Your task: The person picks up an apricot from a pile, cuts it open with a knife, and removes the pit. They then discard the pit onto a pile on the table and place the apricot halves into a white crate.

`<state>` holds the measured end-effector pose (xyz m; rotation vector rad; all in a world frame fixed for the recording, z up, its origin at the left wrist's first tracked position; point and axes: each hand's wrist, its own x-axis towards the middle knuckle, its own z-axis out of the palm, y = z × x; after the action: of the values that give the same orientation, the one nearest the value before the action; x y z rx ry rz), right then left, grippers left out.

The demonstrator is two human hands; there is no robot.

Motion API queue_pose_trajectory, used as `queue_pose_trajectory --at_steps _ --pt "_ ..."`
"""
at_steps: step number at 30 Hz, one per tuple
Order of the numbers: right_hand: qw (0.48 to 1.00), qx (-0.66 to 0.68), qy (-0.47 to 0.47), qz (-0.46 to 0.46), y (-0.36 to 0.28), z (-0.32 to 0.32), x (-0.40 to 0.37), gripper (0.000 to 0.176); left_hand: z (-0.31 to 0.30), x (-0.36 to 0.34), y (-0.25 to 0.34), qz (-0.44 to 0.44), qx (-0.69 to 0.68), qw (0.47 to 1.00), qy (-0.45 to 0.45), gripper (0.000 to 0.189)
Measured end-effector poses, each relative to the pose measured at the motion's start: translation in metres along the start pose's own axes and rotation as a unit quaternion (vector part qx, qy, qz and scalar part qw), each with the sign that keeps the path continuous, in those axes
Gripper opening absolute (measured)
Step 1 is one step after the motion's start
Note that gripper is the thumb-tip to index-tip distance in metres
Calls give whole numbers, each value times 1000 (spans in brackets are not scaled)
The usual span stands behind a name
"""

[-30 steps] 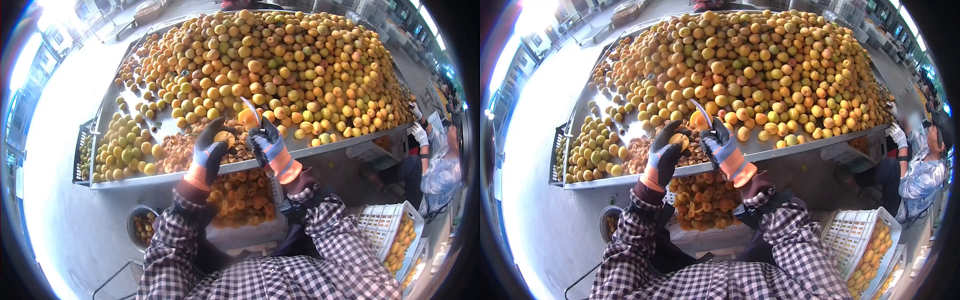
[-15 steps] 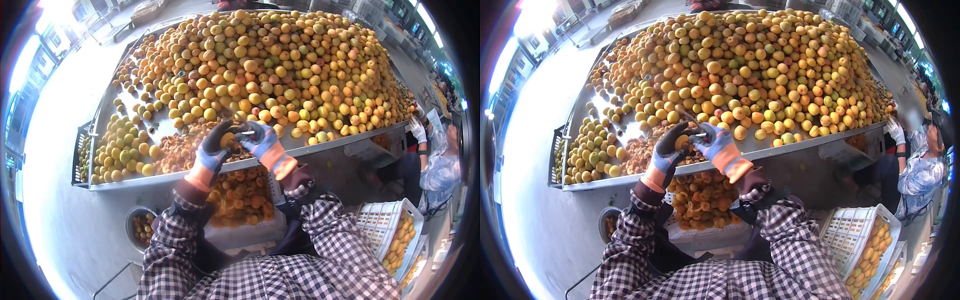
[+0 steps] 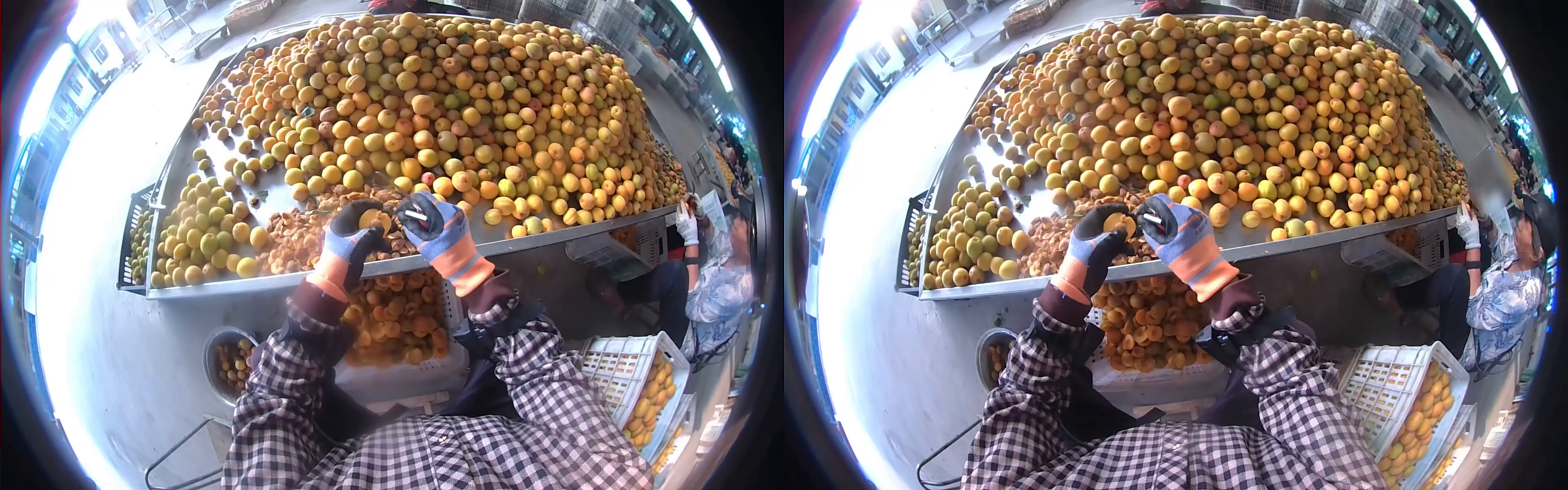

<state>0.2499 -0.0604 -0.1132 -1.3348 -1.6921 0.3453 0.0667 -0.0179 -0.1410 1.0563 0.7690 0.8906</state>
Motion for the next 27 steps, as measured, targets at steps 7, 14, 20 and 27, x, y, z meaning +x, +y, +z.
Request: queue_pose_trajectory --at_steps 7,14,20,27 --pt "930 316 98 159 14 -10 17 18 13 -4 6 22 61 997 -40 49" --pt "803 545 224 94 -16 -18 30 18 44 -14 6 -80 50 993 -75 43" --pt "825 517 218 70 -24 -14 31 18 51 -15 4 -70 19 994 -85 42" --pt "840 511 179 39 -22 -2 24 21 55 -15 6 -44 70 995 -52 32"
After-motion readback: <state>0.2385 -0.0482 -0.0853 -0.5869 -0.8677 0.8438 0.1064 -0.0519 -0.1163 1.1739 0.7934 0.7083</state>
